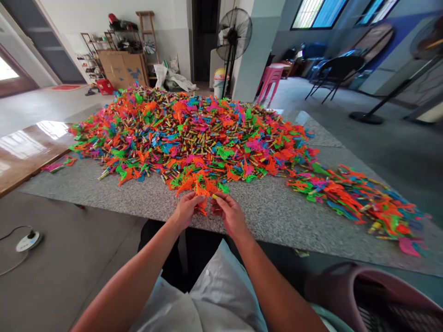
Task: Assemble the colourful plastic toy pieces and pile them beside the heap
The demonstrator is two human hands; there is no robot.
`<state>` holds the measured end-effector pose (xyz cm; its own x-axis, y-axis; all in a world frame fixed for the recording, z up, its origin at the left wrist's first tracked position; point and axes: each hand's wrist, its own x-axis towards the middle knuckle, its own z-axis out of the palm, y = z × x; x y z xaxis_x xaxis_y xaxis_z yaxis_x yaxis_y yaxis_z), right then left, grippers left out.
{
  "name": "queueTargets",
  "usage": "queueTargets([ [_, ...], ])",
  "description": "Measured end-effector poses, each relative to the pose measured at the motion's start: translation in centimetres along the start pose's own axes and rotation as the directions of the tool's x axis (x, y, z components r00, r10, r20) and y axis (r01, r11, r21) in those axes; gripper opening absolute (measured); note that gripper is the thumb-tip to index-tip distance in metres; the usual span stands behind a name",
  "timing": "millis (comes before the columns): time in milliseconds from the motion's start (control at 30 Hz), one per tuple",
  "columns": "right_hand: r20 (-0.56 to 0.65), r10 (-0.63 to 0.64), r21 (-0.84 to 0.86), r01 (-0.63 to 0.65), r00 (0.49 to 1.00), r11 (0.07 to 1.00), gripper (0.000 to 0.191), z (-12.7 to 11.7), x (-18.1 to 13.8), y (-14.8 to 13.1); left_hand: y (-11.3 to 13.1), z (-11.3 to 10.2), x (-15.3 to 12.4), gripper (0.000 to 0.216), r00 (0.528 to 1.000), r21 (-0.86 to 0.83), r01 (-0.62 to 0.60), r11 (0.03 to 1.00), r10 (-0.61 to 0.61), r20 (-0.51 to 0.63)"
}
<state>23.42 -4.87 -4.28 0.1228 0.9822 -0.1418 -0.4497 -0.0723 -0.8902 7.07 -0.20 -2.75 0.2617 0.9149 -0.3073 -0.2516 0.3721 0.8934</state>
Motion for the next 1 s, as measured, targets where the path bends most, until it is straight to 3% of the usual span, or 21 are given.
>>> queueTargets([
  [267,-0.017,-0.006,0.005,0.006,1.0,1.0,0.04,-0.1,-0.1,0.1,0.1,0.6,-0.1,0.043,0.994,0.146,-0.107,0.983,0.111,-0.016],
  [633,0.01,-0.163,-0.388,0.154,0.987,0.909,0.036,-0.1,-0.4,-0.9,-1.6,0.9,0.2,0.042,0.967,0.236,-0.215,0.948,0.24,-0.084],
  [833,0.057,-0.112,-0.386,0.125,0.992,0.914,0.034,-1.1,-0.7,-1.0,-1.6,1.5,-0.2,0.04,0.987,0.138,-0.116,0.984,0.13,-0.094],
  [1000,0.062,-0.104,-0.455,0.121,0.993,0.882,0.028,-2.2,-1.5,-0.9,-2.4,1.5,0.0,0.042,0.995,0.174,-0.079,0.982,0.088,-0.045],
])
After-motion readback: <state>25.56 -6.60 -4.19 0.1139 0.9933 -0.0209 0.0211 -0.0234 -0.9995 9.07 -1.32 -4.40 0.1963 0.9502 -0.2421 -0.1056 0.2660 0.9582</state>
